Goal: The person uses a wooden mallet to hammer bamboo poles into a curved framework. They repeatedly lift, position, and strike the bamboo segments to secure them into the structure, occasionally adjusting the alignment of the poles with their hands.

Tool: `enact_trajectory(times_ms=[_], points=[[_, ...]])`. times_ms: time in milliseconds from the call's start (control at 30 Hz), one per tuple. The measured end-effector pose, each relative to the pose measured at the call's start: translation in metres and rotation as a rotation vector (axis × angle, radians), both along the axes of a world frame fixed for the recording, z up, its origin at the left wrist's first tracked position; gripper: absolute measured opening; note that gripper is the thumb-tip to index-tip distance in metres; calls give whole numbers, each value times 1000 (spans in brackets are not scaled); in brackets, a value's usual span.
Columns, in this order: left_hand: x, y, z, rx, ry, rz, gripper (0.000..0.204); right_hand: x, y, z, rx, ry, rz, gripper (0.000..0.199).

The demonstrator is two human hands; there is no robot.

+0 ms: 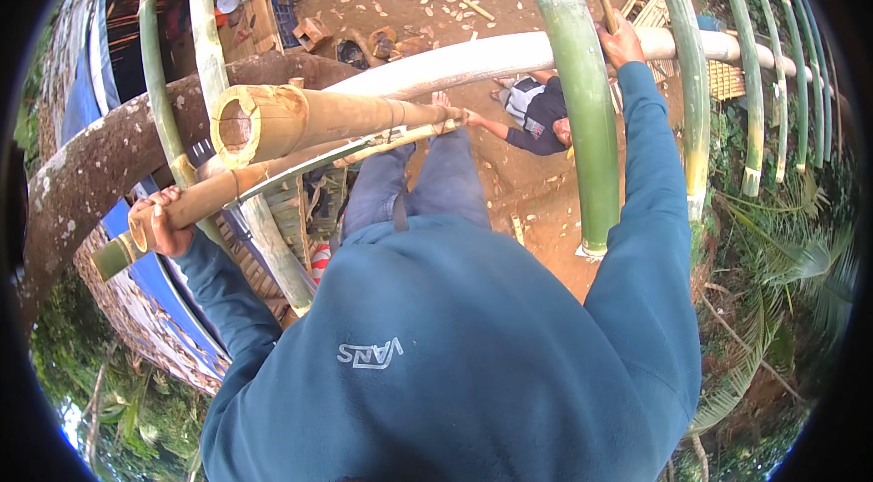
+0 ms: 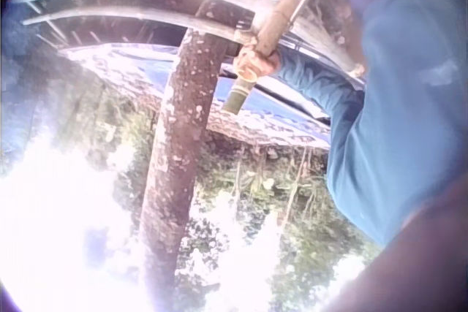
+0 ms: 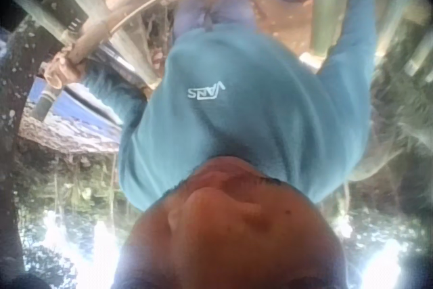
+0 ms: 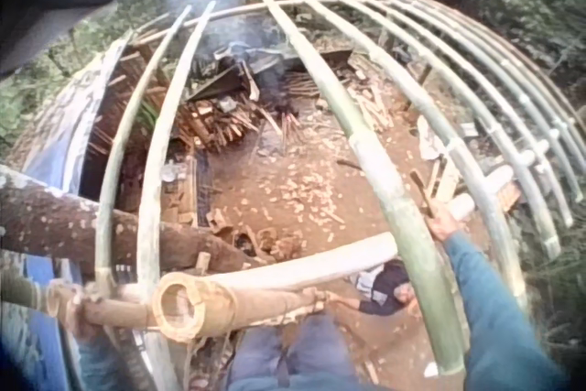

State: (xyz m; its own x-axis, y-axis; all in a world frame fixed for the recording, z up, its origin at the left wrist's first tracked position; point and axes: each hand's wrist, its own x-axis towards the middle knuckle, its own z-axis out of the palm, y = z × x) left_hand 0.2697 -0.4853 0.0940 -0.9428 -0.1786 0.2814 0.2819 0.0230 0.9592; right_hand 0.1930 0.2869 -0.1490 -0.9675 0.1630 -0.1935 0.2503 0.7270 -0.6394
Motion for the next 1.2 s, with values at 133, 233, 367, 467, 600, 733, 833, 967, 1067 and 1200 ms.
enact_trajectory(times_ms=[133,233,367,467,600,733,833,967,1067,1200], points=[[-2,0,0,-2,-12,-23,23,0,-8,14,37,-57,-7,25],[2,-12,-3,11,-20,-70,24,2,-19,23,68,-39,-4,24],[1,-15,-5,9,-24,-26,25,1,-18,25,65,-108,-16,27],[0,-12,-3,1,-1,-26,25,-1,-20,25,101,-90,12,31],[1,-7,-2,38,-6,-22,27,-2,-10,7,182,-16,8,34],[-3,0,-2,27,-12,-13,30,-7,-10,18,116,-98,21,35],[-2,-1,-2,69,-36,-5,31,-6,-2,6,125,-47,41,35],[1,-9,-7,159,-47,-94,32,-4,-15,15,162,75,84,37],[-1,-32,-12,197,-105,-192,31,-1,-28,32,115,16,-2,29],[-1,-34,-10,157,-148,-141,31,-2,-39,49,211,-69,-74,23]])
